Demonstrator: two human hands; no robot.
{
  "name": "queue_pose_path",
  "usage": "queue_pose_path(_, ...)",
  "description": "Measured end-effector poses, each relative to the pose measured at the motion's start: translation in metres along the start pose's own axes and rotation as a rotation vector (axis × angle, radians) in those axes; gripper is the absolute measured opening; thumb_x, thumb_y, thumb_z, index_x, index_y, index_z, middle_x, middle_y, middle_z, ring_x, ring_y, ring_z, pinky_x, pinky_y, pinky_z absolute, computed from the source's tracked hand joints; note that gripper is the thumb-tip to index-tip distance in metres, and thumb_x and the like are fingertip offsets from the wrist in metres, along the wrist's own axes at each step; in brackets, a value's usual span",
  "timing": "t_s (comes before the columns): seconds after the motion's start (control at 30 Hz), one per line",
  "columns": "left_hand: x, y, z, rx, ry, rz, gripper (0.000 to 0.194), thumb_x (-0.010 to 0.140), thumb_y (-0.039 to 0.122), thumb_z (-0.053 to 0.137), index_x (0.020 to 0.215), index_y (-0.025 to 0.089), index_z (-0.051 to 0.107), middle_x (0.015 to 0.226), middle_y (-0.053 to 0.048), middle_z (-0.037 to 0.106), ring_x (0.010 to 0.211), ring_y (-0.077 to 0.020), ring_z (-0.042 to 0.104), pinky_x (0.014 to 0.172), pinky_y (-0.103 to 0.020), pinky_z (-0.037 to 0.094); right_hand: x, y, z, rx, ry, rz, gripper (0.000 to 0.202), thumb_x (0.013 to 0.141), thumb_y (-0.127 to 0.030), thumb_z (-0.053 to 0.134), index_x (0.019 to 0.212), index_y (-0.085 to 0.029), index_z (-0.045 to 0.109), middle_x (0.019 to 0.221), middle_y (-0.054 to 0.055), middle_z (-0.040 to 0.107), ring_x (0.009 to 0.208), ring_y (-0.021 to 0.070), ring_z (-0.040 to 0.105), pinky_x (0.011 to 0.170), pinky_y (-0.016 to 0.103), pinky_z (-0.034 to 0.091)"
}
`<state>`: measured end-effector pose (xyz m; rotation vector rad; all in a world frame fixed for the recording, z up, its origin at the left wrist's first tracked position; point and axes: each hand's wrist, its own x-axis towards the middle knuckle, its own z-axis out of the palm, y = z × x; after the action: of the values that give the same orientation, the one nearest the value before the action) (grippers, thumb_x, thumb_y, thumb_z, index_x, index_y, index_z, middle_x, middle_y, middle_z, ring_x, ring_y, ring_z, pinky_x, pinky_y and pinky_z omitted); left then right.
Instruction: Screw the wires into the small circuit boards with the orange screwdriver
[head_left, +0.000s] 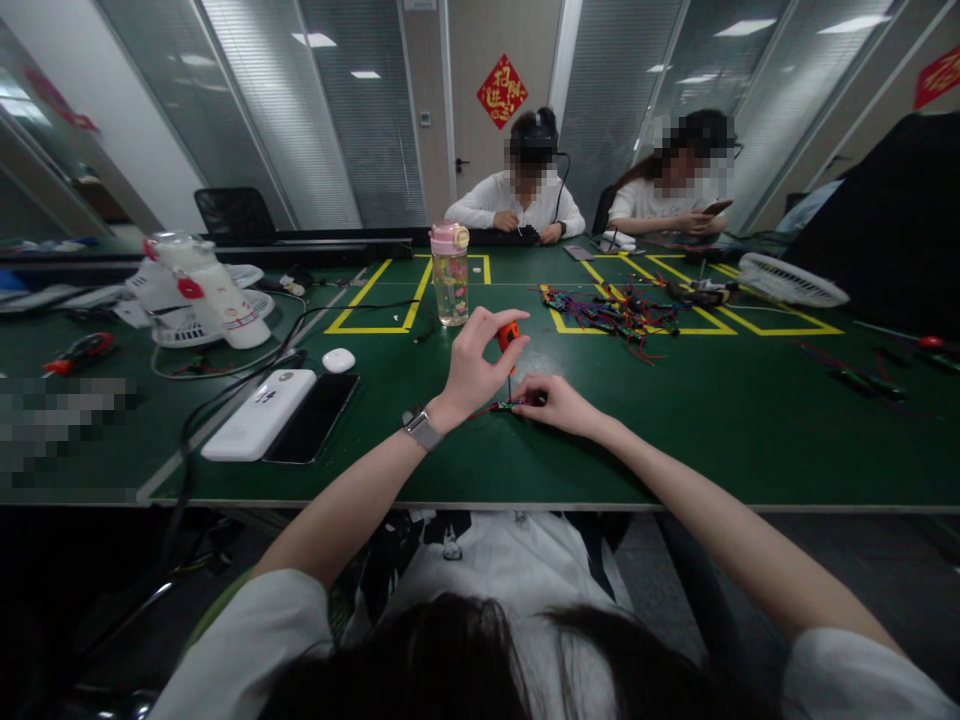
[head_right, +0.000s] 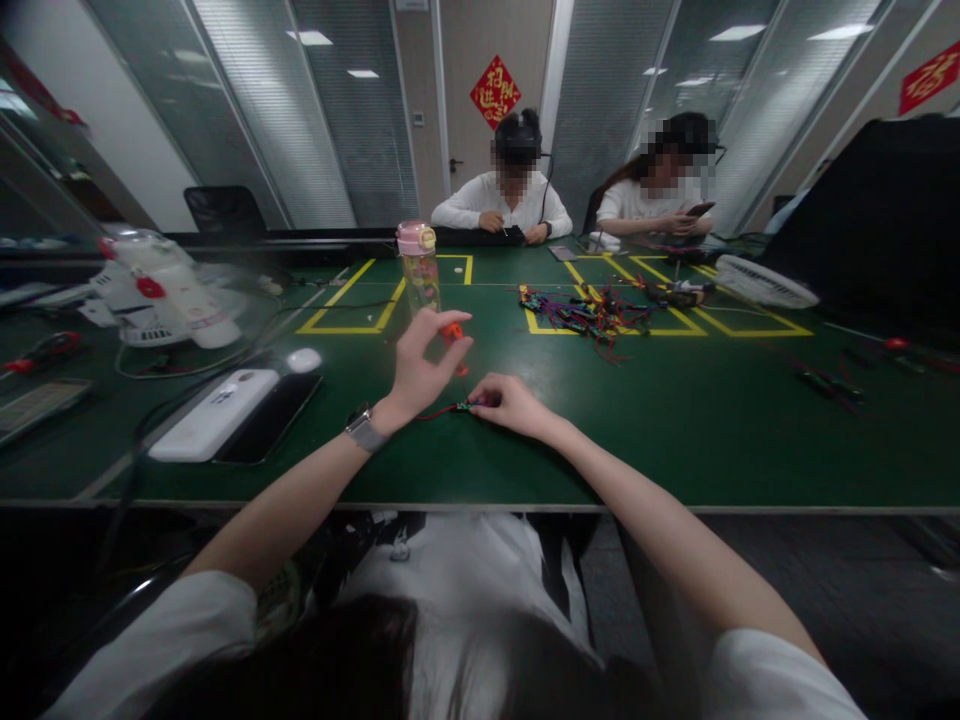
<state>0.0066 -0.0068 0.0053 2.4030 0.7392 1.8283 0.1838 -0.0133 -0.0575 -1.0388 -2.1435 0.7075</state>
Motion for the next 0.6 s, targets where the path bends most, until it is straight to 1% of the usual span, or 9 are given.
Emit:
queue_pose_path(0.1,0.0001,0.0007,0.0002,-0.001,0.008,0.006,0.019,0.088,0.033,0.061,0.103,0.021,0.062,0.087,-0.002,0.06,0.078,-0.0142,0.054,0.076,-0.029,0.046,-0.0003,-0.0004,-0.0007,-0.002,-0.008,-0.001,0.011,0.076,-0.024,0.067,0.083,-0.015,0.07,0.074,0.002,0.06,0.065,0.0132,0.054,0.061,0.026,0.044)
queue_pose_path(0.2,-0.0004,0.0021,-0.0005,-0.017,-0.017,-0.009,0.022,0.092,0.033,0.053,0.11,0.021,0.061,0.087,-0.002,0.06,0.081,-0.0145,0.055,0.078,-0.03,0.046,-0.0007,-0.001,-0.0014,-0.009,-0.009,0.0,0.01,0.076,-0.023,0.067,0.082,-0.015,0.07,0.074,0.002,0.059,0.064,0.0129,0.054,0.061,0.026,0.044)
queue_pose_path(0.3,-0.0009,0.0025,-0.0012,-0.049,-0.044,-0.023,0.031,0.098,0.028,0.038,0.122,0.02,0.056,0.1,-0.005,0.063,0.094,-0.0157,0.058,0.086,-0.032,0.046,-0.0009,-0.0008,-0.0013,-0.012,-0.01,0.007,0.011,0.076,-0.023,0.066,0.082,-0.015,0.07,0.074,0.002,0.06,0.064,0.0128,0.054,0.06,0.026,0.044)
queue_pose_path(0.37,-0.0011,0.0017,-0.0012,-0.058,-0.039,-0.015,0.033,0.099,0.026,0.034,0.126,0.02,0.052,0.109,-0.007,0.064,0.102,-0.0163,0.058,0.091,-0.033,0.046,-0.0008,-0.0001,-0.0009,-0.008,-0.005,0.011,0.011,0.076,-0.023,0.067,0.082,-0.015,0.07,0.074,0.002,0.06,0.064,0.0127,0.054,0.06,0.026,0.044)
queue_pose_path(0.47,-0.0012,0.0006,-0.0007,-0.04,-0.019,-0.006,0.032,0.098,0.025,0.037,0.125,0.02,0.053,0.111,-0.007,0.066,0.103,-0.0167,0.059,0.092,-0.034,0.046,-0.0005,0.0005,-0.0005,0.0,0.003,0.01,0.01,0.075,-0.023,0.067,0.082,-0.015,0.07,0.072,0.002,0.06,0.063,0.0128,0.055,0.06,0.026,0.044)
queue_pose_path(0.6,-0.001,0.0019,-0.0003,-0.015,0.007,-0.028,0.025,0.095,0.025,0.046,0.117,0.021,0.058,0.098,-0.004,0.067,0.09,-0.0154,0.06,0.086,-0.032,0.047,-0.0004,-0.0004,-0.0008,0.0,-0.004,0.002,0.011,0.076,-0.024,0.067,0.082,-0.015,0.07,0.073,0.002,0.06,0.064,0.0128,0.055,0.061,0.026,0.044)
